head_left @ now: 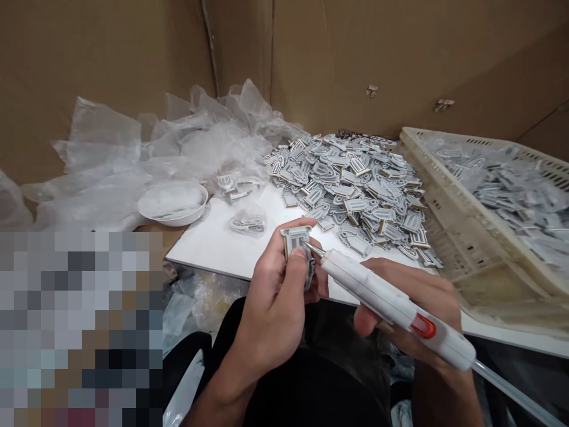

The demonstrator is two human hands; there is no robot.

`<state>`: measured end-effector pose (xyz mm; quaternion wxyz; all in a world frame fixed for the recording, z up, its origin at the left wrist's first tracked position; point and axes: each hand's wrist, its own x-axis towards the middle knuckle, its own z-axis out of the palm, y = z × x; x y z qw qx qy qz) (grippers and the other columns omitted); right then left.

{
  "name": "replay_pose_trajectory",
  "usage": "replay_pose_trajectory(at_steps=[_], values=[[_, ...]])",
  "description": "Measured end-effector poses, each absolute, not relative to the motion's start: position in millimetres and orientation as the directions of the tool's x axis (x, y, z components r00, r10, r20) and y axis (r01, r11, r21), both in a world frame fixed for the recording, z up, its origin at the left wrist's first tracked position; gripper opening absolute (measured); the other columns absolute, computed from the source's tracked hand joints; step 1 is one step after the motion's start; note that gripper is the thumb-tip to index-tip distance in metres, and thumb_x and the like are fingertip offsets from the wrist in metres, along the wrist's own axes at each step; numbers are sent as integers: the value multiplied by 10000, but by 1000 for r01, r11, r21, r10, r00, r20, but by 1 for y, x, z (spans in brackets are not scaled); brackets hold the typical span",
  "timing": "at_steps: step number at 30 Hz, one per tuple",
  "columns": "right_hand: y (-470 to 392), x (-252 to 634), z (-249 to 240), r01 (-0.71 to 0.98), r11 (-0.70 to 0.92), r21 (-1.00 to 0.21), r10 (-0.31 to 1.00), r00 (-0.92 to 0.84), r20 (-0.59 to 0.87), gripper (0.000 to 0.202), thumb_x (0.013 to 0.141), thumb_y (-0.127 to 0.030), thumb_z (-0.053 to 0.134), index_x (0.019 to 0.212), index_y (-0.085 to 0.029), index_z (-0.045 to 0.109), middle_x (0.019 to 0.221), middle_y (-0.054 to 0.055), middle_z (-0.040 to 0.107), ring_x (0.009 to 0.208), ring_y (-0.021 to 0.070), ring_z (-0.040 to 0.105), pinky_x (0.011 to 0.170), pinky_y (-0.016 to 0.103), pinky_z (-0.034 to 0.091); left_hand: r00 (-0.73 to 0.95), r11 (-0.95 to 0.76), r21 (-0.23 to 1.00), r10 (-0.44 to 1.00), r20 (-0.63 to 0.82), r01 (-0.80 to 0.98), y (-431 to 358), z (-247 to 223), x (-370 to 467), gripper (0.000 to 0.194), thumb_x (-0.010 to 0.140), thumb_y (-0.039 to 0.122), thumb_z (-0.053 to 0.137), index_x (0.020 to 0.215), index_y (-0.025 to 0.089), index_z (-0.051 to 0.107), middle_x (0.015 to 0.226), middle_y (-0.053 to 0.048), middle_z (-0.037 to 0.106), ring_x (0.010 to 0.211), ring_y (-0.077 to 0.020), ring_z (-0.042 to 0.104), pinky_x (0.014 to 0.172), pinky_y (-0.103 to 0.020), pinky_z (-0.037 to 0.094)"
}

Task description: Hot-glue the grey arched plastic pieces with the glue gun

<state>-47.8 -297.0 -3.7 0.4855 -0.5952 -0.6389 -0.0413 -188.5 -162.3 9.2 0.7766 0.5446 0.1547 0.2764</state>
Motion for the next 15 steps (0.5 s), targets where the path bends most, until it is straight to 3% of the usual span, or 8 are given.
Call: replay_pose_trajectory(at_steps=[5,9,15], values=[[-296,-46,-10,807,256,-532,699,226,678,257,1007,-501,687,878,-282,725,831,-41,703,640,130,644,568,246,497,808,277,921,586,65,-275,-166,9,-188,270,1096,356,486,1347,271,533,861,17,557,676,-76,522,615,-164,487],[-297,-44,-10,803,263,-534,707,217,673,241,1028,-439,653,852,-292,726,824,-26,700,650,154,648,570,261,505,816,288,919,574,60,-270,-167,10,-187,268,1090,365,500,1337,271,540,897,12,565,682,-75,526,626,-171,505],[-301,-42,-7,812,255,-525,731,193,655,142,954,-337,765,845,-269,704,852,8,699,659,164,634,568,273,485,823,319,915,567,24,-247,-167,12,-185,276,1093,382,486,1346,282,536,917,2,564,709,-81,534,653,-179,528]])
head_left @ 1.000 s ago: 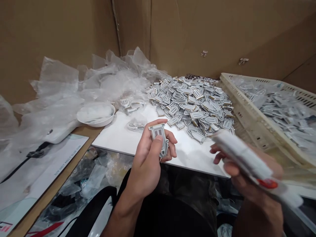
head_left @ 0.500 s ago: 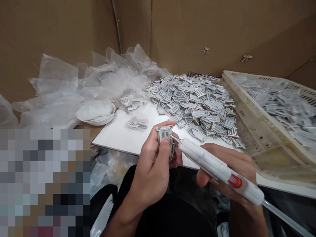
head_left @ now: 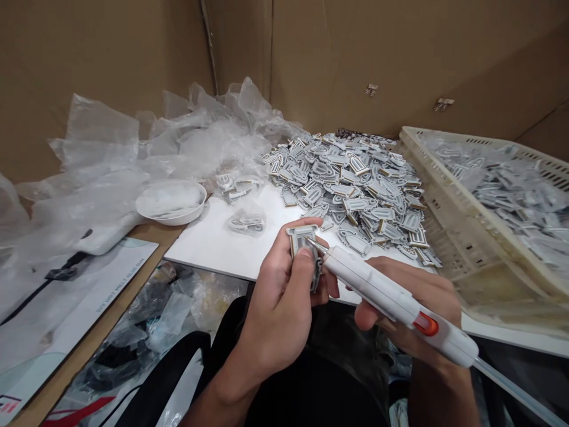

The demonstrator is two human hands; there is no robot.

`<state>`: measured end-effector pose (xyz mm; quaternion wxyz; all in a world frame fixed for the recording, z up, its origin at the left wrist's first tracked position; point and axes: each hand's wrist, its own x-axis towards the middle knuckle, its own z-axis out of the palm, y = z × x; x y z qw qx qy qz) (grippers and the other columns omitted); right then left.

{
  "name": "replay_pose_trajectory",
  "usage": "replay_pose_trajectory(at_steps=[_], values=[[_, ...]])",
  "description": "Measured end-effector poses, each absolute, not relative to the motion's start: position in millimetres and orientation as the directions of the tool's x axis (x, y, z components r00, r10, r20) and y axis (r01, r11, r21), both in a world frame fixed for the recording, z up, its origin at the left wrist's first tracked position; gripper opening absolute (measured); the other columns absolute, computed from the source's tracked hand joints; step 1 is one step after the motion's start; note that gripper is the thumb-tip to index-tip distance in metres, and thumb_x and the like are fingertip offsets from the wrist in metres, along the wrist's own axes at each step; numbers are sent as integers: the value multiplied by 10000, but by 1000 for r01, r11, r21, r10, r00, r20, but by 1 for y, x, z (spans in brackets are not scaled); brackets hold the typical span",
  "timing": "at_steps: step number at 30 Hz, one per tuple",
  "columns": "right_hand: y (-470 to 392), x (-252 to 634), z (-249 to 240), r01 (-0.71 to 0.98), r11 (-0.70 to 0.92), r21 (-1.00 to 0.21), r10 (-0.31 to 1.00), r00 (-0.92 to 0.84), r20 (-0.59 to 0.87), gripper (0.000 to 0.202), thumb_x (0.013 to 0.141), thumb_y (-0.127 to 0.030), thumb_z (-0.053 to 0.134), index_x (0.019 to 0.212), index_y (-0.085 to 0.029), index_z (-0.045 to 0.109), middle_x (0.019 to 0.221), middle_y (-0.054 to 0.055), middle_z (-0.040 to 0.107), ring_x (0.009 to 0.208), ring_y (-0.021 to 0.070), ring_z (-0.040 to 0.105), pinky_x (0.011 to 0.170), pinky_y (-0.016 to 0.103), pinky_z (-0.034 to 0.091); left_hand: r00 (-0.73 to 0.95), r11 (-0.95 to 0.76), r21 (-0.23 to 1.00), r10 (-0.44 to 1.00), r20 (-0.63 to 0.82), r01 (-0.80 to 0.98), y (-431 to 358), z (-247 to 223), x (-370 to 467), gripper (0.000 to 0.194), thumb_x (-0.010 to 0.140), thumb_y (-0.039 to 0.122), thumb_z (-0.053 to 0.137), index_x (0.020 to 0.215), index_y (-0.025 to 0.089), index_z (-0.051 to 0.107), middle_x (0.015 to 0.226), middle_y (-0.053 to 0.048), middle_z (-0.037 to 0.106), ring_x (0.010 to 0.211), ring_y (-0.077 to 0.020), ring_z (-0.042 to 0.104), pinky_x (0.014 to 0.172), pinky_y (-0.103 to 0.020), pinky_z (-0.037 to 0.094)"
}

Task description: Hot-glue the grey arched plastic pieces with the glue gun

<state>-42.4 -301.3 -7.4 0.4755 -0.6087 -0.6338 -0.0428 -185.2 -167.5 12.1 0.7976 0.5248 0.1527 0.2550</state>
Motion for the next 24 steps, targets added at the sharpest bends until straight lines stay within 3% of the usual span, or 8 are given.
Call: replay_pose_trajectory(at_steps=[11,16,24], values=[[-304,-42,-9,818,255,-516,740,179,649,92,949,-265,729,870,-266,682,835,2,646,626,152,571,549,267,455,818,280,926,573,49,-252,-170,12,-186,272,1104,383,464,1352,296,532,851,7,561,711,-93,539,631,-175,484],[-304,-42,-9,817,273,-508,736,163,657,162,1010,-358,671,885,-256,682,814,25,635,621,167,574,539,277,456,816,273,925,575,63,-263,-171,13,-186,268,1109,365,451,1352,283,528,824,7,550,713,-98,534,628,-177,469],[-304,-43,-10,812,275,-514,728,174,663,66,937,-213,683,909,-270,700,820,20,626,617,178,557,536,295,452,816,285,920,575,59,-268,-173,13,-187,265,1111,372,452,1354,297,530,788,12,541,721,-104,539,628,-171,463]])
